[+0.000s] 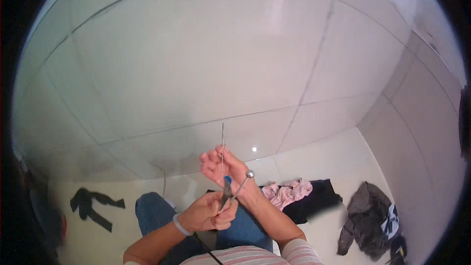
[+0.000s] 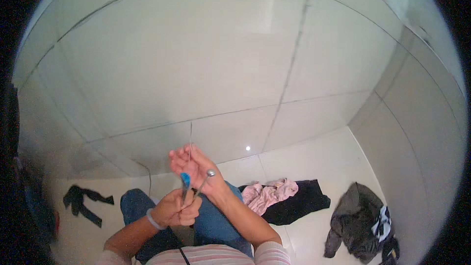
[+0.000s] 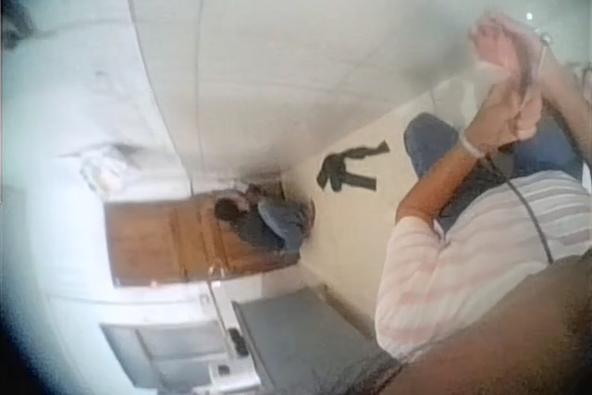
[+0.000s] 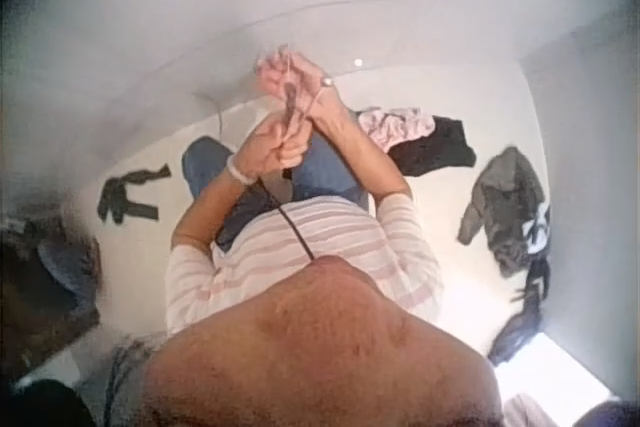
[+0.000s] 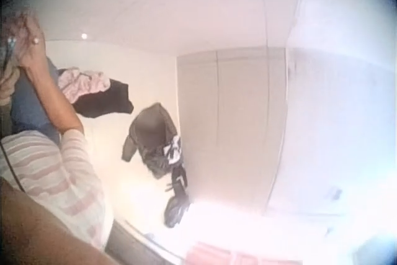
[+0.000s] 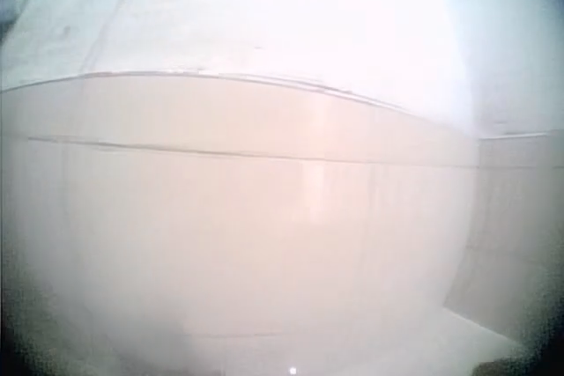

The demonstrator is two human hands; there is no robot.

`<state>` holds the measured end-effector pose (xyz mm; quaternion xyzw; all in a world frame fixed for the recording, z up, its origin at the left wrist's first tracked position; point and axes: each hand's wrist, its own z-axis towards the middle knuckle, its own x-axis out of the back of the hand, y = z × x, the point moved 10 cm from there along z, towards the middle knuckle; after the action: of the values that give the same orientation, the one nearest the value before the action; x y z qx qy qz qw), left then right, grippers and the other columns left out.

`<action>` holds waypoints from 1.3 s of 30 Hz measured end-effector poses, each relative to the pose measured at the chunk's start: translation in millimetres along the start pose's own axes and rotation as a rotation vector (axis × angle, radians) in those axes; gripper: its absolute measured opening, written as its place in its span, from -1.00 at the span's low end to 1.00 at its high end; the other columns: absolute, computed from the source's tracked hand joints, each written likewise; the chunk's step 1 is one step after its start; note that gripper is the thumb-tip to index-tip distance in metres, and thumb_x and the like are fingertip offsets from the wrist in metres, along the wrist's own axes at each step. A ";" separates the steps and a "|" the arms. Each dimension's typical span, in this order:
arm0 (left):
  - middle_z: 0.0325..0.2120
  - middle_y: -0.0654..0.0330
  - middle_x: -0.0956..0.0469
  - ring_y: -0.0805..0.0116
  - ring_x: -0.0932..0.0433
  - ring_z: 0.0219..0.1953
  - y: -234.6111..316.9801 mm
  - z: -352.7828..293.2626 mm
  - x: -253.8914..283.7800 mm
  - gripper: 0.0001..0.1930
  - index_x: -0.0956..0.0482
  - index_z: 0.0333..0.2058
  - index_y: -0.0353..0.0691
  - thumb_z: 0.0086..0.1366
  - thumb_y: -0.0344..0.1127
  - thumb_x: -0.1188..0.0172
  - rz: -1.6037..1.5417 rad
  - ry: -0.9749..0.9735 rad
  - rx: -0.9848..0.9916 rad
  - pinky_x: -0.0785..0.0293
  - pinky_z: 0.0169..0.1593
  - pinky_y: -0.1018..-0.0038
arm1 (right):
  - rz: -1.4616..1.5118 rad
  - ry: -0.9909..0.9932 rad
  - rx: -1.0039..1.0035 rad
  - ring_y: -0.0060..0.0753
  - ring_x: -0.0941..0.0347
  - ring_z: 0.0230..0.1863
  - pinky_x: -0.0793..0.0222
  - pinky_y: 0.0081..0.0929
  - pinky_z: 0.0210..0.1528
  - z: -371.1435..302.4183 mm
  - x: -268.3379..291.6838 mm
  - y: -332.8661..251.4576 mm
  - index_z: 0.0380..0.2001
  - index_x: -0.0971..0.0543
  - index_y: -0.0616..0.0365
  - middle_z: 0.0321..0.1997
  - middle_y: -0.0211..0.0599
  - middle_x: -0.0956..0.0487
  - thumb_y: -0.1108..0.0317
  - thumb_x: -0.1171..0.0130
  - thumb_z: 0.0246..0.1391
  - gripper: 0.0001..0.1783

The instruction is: Cleaning and repairing grout lines between wall tiles using specialized metal tools.

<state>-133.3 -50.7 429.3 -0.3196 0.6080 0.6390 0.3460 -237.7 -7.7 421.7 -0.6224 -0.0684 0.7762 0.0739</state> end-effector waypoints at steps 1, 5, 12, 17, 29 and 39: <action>-0.57 0.30 -0.18 0.57 -0.11 -0.65 4.0 1.4 -4.3 -0.71 -0.31 -0.43 -0.16 0.22 -0.09 -0.12 0.013 -0.007 -0.033 -0.05 -0.62 0.60 | -0.011 0.000 0.043 -0.34 -0.41 -0.14 -0.36 -0.51 -0.16 -0.5 5.2 -23.1 -0.25 -0.43 0.10 -0.20 -0.26 -0.43 0.24 -0.04 0.14 -0.81; -0.55 0.31 -0.20 0.57 -0.08 -0.61 16.4 -1.5 -1.5 -0.70 -0.31 -0.42 -0.16 0.21 -0.08 -0.13 0.075 0.029 -0.005 -0.03 -0.55 0.61 | -0.153 0.079 0.247 -0.67 -0.06 -0.64 0.02 -0.72 -0.62 -17.1 13.7 -116.2 -0.23 -0.40 0.12 -0.39 -0.37 -0.40 0.29 0.02 0.20 -0.84; -0.54 0.26 -0.23 0.52 -0.19 -0.58 61.9 -35.3 38.4 -0.81 -0.32 -0.41 -0.21 0.25 -0.26 -0.10 0.228 0.218 -0.224 -0.17 -0.53 0.58 | -0.804 0.562 0.726 -0.65 -0.17 -0.67 -0.03 -0.65 -0.66 -74.0 0.7 -273.1 -0.15 -0.31 0.16 -0.54 -0.35 -0.41 0.33 -0.04 0.15 -0.75; -0.50 0.22 -0.25 0.50 -0.14 -0.55 79.6 -77.2 84.6 -0.85 -0.31 -0.25 -0.21 0.31 -0.27 0.00 0.355 0.412 -0.336 -0.10 -0.48 0.57 | -0.961 0.506 1.046 -0.64 -0.22 -0.64 -0.10 -0.65 -0.63 -59.8 -82.3 -360.1 -0.17 -0.30 0.23 -0.51 -0.29 -0.45 0.45 0.01 0.11 -0.78; -0.51 0.24 -0.30 0.53 -0.20 -0.56 79.1 -122.7 113.8 -0.69 -0.26 -0.28 -0.23 0.23 -0.14 -0.12 0.422 0.636 -0.474 -0.13 -0.55 0.61 | -0.958 0.447 1.101 -0.63 -0.28 -0.61 -0.17 -0.67 -0.61 -3.7 -132.6 -381.1 -0.15 -0.27 0.28 -0.49 -0.23 -0.47 0.52 0.10 0.12 -0.79; -0.51 0.23 -0.30 0.53 -0.20 -0.57 74.2 -130.9 115.2 -0.66 -0.27 -0.26 -0.25 0.22 -0.12 -0.13 0.440 0.597 -0.476 -0.12 -0.54 0.60 | -0.840 0.402 1.124 -0.63 -0.27 -0.62 -0.14 -0.68 -0.65 11.3 -136.9 -384.2 -0.16 -0.24 0.30 -0.48 -0.18 -0.46 0.52 0.09 0.13 -0.79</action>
<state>-260.6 -176.8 367.6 -0.4241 0.5706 0.6995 -0.0725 -208.1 341.1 631.2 -0.5422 0.1221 0.4711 0.6850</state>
